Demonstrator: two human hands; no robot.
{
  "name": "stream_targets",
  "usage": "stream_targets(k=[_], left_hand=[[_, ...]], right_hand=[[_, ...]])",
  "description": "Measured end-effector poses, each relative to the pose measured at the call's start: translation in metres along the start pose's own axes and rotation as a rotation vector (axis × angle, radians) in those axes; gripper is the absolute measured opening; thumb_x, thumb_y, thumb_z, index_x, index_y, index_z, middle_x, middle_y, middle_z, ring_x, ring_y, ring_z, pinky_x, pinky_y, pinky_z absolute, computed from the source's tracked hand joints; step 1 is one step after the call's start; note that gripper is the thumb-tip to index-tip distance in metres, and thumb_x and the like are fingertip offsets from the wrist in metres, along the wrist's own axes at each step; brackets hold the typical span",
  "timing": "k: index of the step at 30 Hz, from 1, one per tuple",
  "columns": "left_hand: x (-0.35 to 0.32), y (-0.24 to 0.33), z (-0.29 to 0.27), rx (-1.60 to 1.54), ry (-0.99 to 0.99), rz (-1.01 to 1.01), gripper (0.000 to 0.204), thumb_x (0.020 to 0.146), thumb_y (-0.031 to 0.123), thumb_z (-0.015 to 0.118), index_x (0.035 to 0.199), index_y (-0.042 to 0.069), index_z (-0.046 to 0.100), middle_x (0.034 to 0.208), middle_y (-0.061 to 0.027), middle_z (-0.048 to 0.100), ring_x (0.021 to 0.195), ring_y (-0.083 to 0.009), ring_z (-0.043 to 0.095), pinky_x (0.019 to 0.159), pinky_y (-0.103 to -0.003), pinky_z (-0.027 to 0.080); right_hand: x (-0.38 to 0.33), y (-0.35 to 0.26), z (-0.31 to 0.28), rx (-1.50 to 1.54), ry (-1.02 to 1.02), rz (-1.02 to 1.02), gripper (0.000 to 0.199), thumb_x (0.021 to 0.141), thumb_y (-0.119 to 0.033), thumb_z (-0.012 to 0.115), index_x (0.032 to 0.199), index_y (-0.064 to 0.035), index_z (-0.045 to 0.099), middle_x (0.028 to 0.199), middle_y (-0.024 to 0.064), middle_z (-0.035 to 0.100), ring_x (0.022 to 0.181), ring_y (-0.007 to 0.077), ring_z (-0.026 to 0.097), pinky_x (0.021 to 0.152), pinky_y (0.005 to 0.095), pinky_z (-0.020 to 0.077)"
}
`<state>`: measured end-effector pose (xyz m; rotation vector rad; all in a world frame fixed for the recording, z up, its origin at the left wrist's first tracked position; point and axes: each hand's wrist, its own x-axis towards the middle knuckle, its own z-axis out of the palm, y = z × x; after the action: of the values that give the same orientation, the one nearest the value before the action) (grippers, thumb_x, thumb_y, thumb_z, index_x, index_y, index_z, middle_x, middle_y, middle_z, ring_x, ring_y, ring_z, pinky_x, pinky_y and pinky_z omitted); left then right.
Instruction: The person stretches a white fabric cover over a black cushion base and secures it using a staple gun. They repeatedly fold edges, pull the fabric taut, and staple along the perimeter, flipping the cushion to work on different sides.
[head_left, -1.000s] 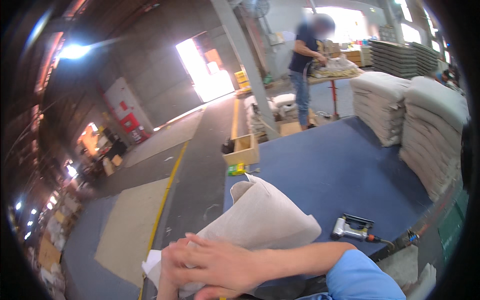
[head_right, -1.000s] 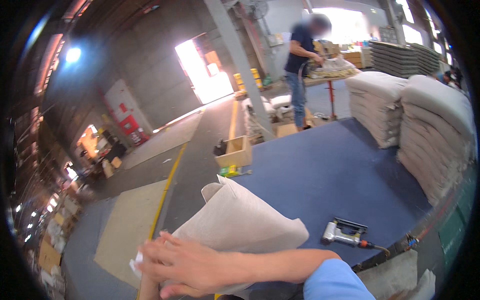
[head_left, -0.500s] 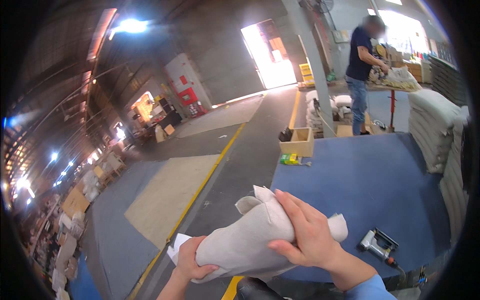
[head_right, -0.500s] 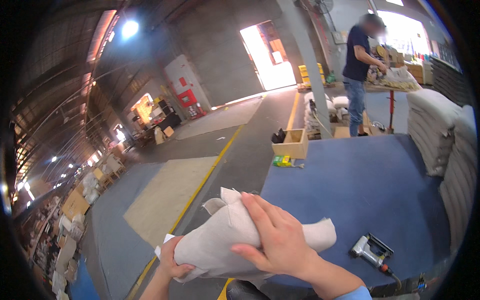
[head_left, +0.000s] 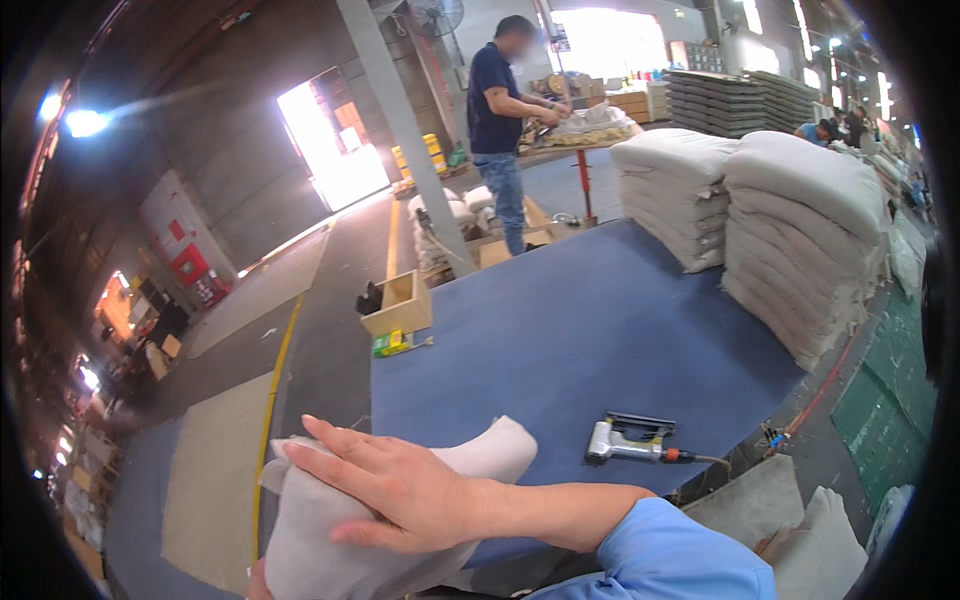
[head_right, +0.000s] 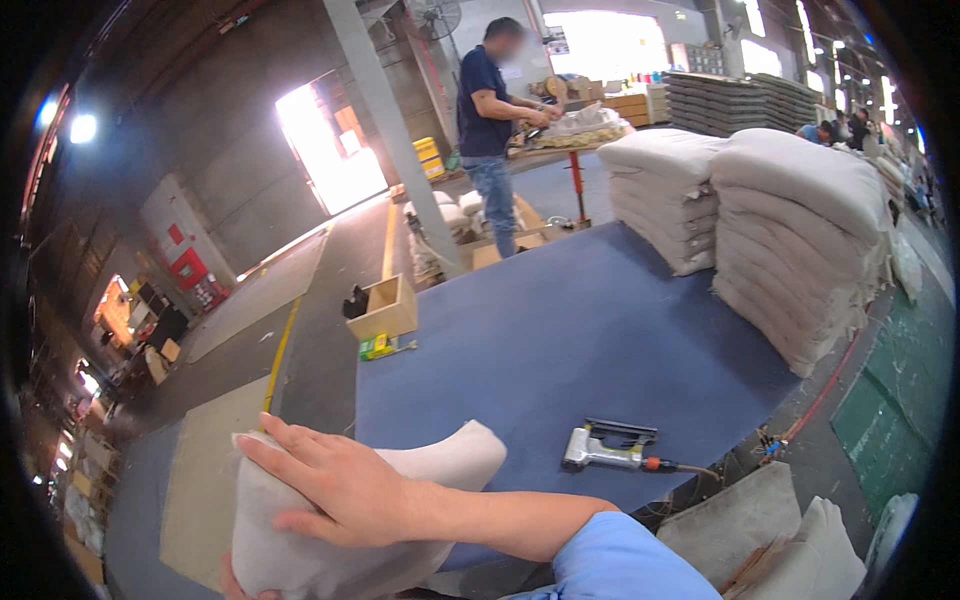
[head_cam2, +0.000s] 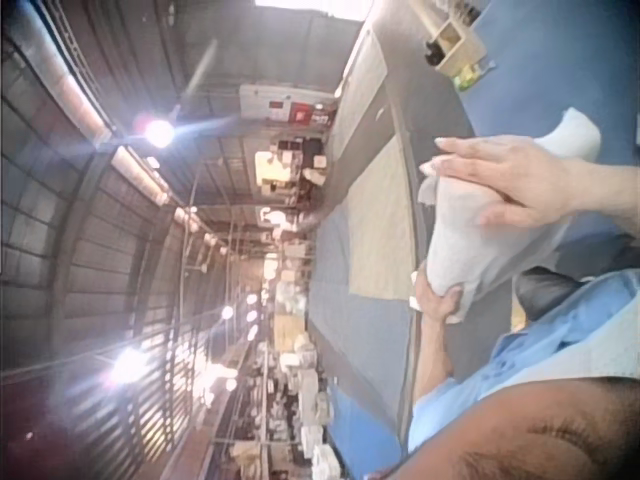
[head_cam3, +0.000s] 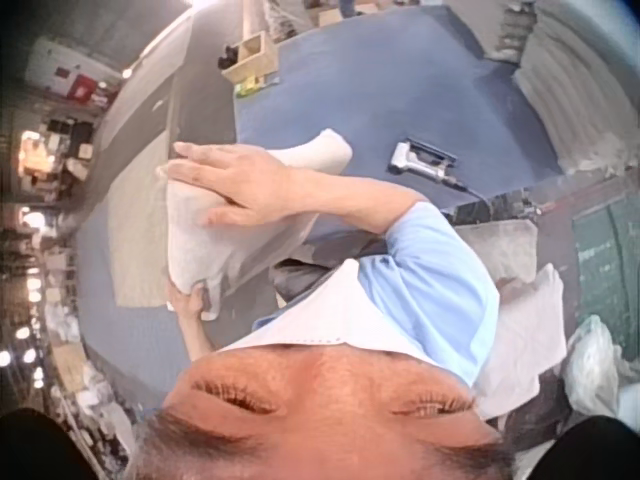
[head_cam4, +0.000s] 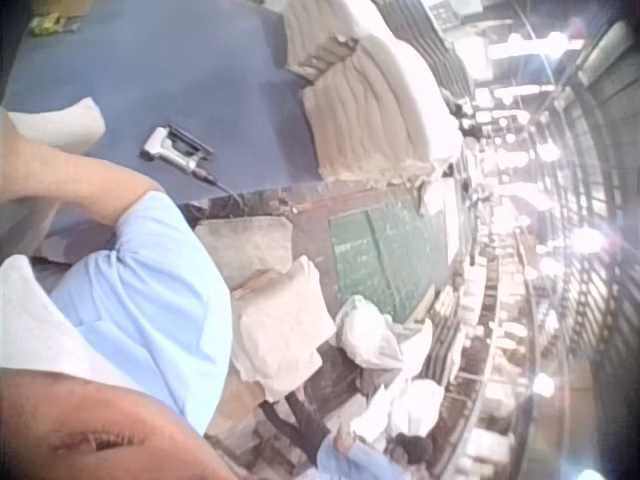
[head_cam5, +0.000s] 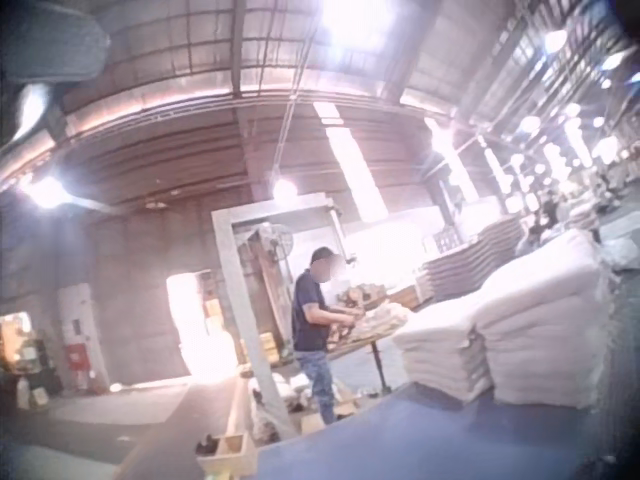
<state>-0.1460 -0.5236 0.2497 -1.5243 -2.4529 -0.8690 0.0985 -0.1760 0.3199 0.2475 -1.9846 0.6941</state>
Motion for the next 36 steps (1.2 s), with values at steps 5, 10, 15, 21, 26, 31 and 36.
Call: stream_targets(k=[5,10,15,21,26,31,36], left_hand=[[-0.016,-0.016,-0.009,-0.259,-0.096,-0.252,0.119,0.081,0.081,0.075,0.155,-0.006,0.044,0.135,-0.0251,0.064,0.123,-0.0346,0.062,0.102,-0.048,0.051],[-0.003,-0.029,-0.019,-0.119,-0.074,-0.058,0.110,0.086,0.074,0.075,0.155,-0.007,0.044,0.134,-0.0250,0.065,0.123,-0.0346,0.062,0.103,-0.049,0.051],[0.035,-0.010,-0.003,0.274,0.296,0.212,0.093,0.094,0.065,0.071,0.151,-0.006,0.052,0.146,-0.0295,0.058,0.133,-0.0433,0.057,0.113,-0.052,0.044],[0.045,0.031,0.127,0.005,0.615,0.098,0.083,0.098,0.063,0.066,0.150,-0.001,0.056,0.155,-0.0265,0.054,0.142,-0.0450,0.050,0.121,-0.056,0.037],[0.057,0.110,0.234,-0.515,-0.211,-0.083,0.079,0.098,0.061,0.066,0.150,0.002,0.057,0.155,-0.0236,0.055,0.143,-0.0443,0.050,0.122,-0.057,0.036],[0.053,0.135,0.295,-1.034,-0.706,-0.567,0.076,0.099,0.059,0.067,0.150,0.004,0.057,0.154,-0.0208,0.057,0.145,-0.0436,0.049,0.124,-0.057,0.034],[0.046,0.124,0.313,-1.472,-0.614,-1.016,0.072,0.100,0.057,0.067,0.151,0.006,0.058,0.154,-0.0179,0.058,0.146,-0.0429,0.048,0.125,-0.058,0.032]], right_hand=[[-0.080,0.038,-0.016,0.034,-0.234,0.268,0.104,0.086,-0.046,0.085,0.165,-0.0026,0.034,0.168,0.0268,0.036,0.153,0.0422,0.042,0.122,0.0513,0.0388],[-0.129,0.051,-0.059,0.088,-0.502,0.636,0.095,0.079,-0.038,0.090,0.155,-0.0013,0.045,0.152,0.0242,0.054,0.144,0.0393,0.051,0.118,0.0475,0.0430],[-0.134,0.012,-0.070,0.145,-0.505,0.693,0.082,0.074,-0.035,0.091,0.138,0.0001,0.053,0.120,0.0226,0.071,0.118,0.0410,0.068,0.099,0.0485,0.0540],[-0.140,-0.004,-0.049,0.108,-0.328,0.744,0.073,0.071,-0.034,0.088,0.129,-0.0005,0.057,0.104,0.0222,0.075,0.102,0.0423,0.073,0.087,0.0503,0.0574],[-0.139,0.001,-0.046,0.229,-0.226,0.771,0.072,0.072,-0.034,0.086,0.131,-0.0008,0.059,0.107,0.0233,0.075,0.104,0.0415,0.073,0.089,0.0493,0.0575],[-0.151,0.006,-0.047,0.245,-0.199,0.836,0.073,0.072,-0.034,0.087,0.131,-0.0010,0.060,0.113,0.0230,0.075,0.107,0.0414,0.072,0.092,0.0483,0.0570],[-0.186,0.005,-0.077,0.355,-0.089,0.878,0.071,0.081,-0.032,0.087,0.138,-0.0015,0.059,0.118,0.0191,0.075,0.112,0.0351,0.072,0.097,0.0445,0.0554]])
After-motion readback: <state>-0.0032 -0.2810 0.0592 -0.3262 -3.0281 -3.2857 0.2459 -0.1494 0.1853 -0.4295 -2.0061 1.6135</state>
